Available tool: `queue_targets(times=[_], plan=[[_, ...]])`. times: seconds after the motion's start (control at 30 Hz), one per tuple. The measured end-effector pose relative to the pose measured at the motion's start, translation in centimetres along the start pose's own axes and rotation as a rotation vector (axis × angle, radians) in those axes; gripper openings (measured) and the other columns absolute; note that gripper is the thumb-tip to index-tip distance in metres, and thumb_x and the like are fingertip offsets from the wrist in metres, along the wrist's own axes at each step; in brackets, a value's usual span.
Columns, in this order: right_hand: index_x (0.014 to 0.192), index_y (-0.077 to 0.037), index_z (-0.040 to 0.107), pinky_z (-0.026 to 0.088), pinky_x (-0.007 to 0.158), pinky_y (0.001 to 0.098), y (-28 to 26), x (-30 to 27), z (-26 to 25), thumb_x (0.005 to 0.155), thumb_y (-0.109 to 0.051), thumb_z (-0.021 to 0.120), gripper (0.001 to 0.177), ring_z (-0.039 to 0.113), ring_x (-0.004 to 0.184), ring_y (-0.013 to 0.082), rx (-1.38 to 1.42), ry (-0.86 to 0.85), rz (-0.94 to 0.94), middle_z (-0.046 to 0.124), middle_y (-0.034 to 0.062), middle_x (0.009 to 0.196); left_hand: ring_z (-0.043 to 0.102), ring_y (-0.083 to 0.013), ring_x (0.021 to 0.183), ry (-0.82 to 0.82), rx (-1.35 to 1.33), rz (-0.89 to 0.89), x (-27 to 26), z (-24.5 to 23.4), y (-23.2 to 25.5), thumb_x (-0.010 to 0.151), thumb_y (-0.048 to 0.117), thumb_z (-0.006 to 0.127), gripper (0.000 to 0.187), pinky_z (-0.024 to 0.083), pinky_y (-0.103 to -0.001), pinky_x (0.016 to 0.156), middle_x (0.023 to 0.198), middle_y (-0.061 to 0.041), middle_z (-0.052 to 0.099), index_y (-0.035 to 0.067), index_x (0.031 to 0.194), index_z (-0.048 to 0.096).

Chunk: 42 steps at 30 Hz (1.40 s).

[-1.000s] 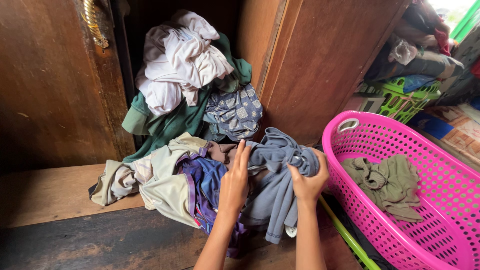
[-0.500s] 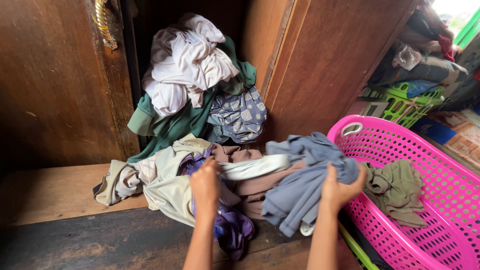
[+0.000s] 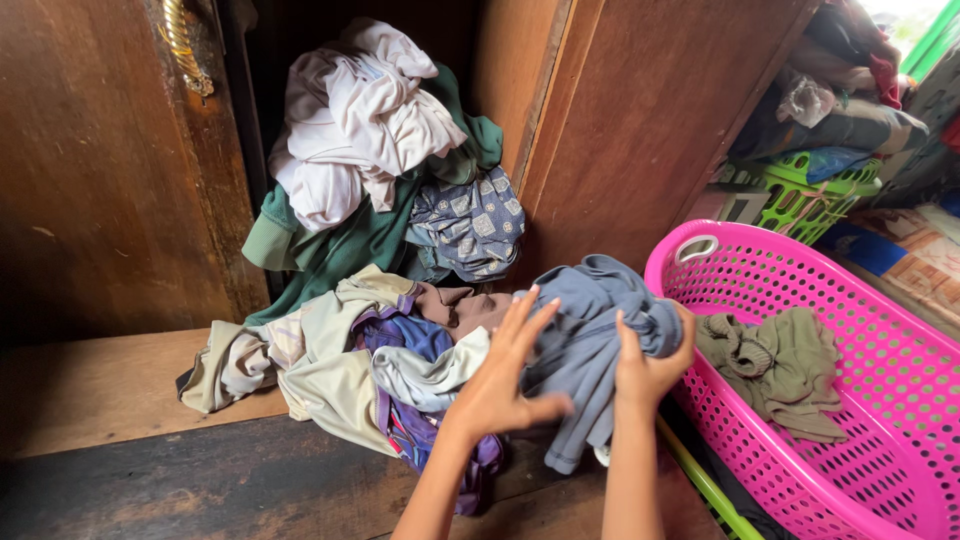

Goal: The person sorts through a pile of clothes on the floor, picking up items one by one and placing them into a laundry basket.

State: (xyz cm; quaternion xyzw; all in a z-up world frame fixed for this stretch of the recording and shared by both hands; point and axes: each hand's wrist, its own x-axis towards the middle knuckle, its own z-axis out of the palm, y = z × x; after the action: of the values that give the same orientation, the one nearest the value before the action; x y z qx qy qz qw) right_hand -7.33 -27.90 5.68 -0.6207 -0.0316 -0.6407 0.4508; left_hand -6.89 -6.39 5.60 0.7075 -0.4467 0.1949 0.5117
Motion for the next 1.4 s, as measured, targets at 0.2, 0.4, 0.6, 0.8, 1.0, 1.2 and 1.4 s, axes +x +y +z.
queue_targets(times=[0.2,0.4,0.6,0.8,1.0,1.2,1.4], plan=[[0.116,-0.002,0.063,0.048,0.102,0.0306,-3.7,-1.3,1.8,0.077,-0.002,0.081,0.042,0.061,0.107,0.0159,0.136,-0.123,0.074,0.064,0.0044,0.113,0.007,-0.0514,0.152,0.004,0.334,-0.123,1.2,0.0,2.3,0.032,0.026,0.101,0.148,0.019,-0.071,0.113,0.167,-0.027,0.004,0.012,0.156,0.021],[0.129,-0.003,0.067,0.045,0.117,0.0358,-5.3,-1.5,2.2,0.077,-0.002,0.079,0.053,0.06,0.132,0.0234,0.263,-0.548,0.075,0.063,0.0129,0.138,0.053,-0.0444,0.138,0.241,0.18,0.016,0.0,0.0,-0.6,0.071,0.009,0.082,0.096,0.05,-0.047,0.105,0.157,-0.021,0.042,0.017,0.157,0.04],[0.147,-0.01,0.048,0.031,0.117,0.0411,-6.4,-0.5,1.6,0.058,-0.016,0.093,0.1,0.032,0.148,0.0295,0.24,-0.991,0.076,0.019,0.0153,0.164,0.059,-0.0436,0.127,0.263,0.18,0.016,-0.3,0.1,-2.0,0.075,0.007,0.08,0.074,0.051,-0.047,0.1,0.143,-0.023,0.058,0.016,0.143,0.053],[0.133,-0.009,0.063,0.05,0.111,0.0351,-4.9,-1.3,1.6,0.071,-0.001,0.083,0.065,0.064,0.128,0.0275,0.131,-0.792,-0.03,0.063,0.0128,0.133,0.058,-0.0448,0.124,0.184,0.167,-0.039,0.0,1.0,-2.1,0.067,-0.005,0.073,0.076,0.051,-0.047,0.096,0.139,-0.021,0.06,0.014,0.138,0.054],[0.115,-0.009,0.068,0.054,0.092,0.0337,-5.9,-0.4,0.1,0.062,0.002,0.082,0.055,0.068,0.108,0.0274,0.029,-0.622,-0.02,0.064,0.0113,0.115,0.058,-0.0453,0.123,0.198,0.105,0.042,2.0,2.8,-1.0,0.062,-0.009,0.071,0.074,0.05,-0.047,0.096,0.134,-0.021,0.06,0.009,0.132,0.054],[0.117,-0.011,0.068,0.055,0.095,0.0364,-6.3,5.2,-4.1,0.069,-0.002,0.082,0.051,0.068,0.107,0.0295,-0.161,-0.465,-0.197,0.065,0.011,0.113,0.06,-0.043,0.123,0.16,0.03,0.14,7.9,6.9,2.2,0.08,-0.004,0.066,0.053,0.052,-0.045,0.097,0.138,-0.02,0.06,0.009,0.131,0.056],[0.121,-0.01,0.066,0.052,0.1,0.0408,-7.9,12.6,-9.6,0.067,-0.002,0.082,0.057,0.064,0.117,0.0368,-0.28,-0.338,-0.402,0.061,0.0175,0.124,0.057,-0.0447,0.13,0.15,-0.071,0.341,15.0,12.2,6.9,0.087,0.0,0.06,0.049,0.05,-0.045,0.103,0.145,-0.023,0.055,0.009,0.135,0.054]])
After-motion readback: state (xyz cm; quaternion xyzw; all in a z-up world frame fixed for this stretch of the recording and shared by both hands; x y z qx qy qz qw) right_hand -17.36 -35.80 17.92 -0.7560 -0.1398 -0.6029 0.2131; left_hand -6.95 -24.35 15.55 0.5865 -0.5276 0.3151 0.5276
